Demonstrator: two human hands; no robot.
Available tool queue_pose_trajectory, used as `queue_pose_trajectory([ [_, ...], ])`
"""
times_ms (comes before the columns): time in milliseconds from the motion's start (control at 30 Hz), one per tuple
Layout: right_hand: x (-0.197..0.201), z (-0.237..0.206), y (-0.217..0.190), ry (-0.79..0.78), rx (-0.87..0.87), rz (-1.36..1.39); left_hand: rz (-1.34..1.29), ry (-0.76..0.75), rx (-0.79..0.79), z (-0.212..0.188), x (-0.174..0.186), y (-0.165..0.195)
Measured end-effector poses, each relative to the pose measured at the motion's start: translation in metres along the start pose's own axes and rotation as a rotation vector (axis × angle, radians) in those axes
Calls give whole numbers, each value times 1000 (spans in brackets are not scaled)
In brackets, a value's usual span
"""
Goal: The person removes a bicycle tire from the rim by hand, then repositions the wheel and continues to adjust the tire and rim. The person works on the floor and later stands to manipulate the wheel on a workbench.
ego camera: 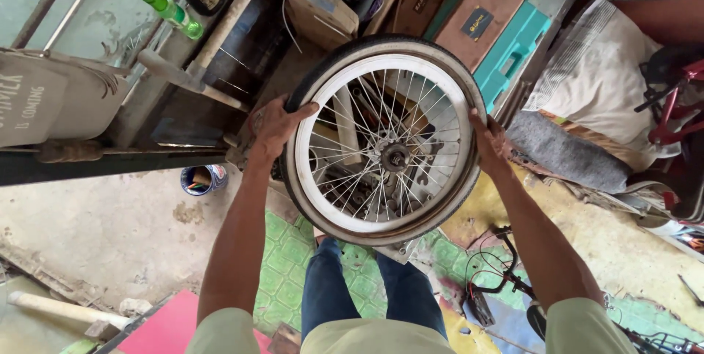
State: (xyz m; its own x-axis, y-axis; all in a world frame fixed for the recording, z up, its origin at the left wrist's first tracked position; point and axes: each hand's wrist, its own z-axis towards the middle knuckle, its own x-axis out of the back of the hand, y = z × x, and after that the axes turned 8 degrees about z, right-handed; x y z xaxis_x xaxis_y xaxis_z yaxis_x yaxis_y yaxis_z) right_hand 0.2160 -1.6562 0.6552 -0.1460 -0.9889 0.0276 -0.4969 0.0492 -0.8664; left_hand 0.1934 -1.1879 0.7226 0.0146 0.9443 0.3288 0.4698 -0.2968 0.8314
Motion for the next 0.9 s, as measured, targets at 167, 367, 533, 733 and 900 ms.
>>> queue_pose_trajectory([
  [167, 9, 3, -4, -138, -10, 70, 70, -90, 59, 6, 10, 8],
  [367, 14, 15, -12, -181, 111, -147, 123, -56, 55, 5, 10, 8],
  [533, 10, 23, -33, -159, 113, -226, 165, 11, -6, 12, 6, 9],
  [733, -4, 40, -51, -235, 193, -426, 129, -114, -43, 33, -1, 38],
  [900, -14, 48, -55, -296, 249, -347, 356, -91, -80, 39, -4, 45],
])
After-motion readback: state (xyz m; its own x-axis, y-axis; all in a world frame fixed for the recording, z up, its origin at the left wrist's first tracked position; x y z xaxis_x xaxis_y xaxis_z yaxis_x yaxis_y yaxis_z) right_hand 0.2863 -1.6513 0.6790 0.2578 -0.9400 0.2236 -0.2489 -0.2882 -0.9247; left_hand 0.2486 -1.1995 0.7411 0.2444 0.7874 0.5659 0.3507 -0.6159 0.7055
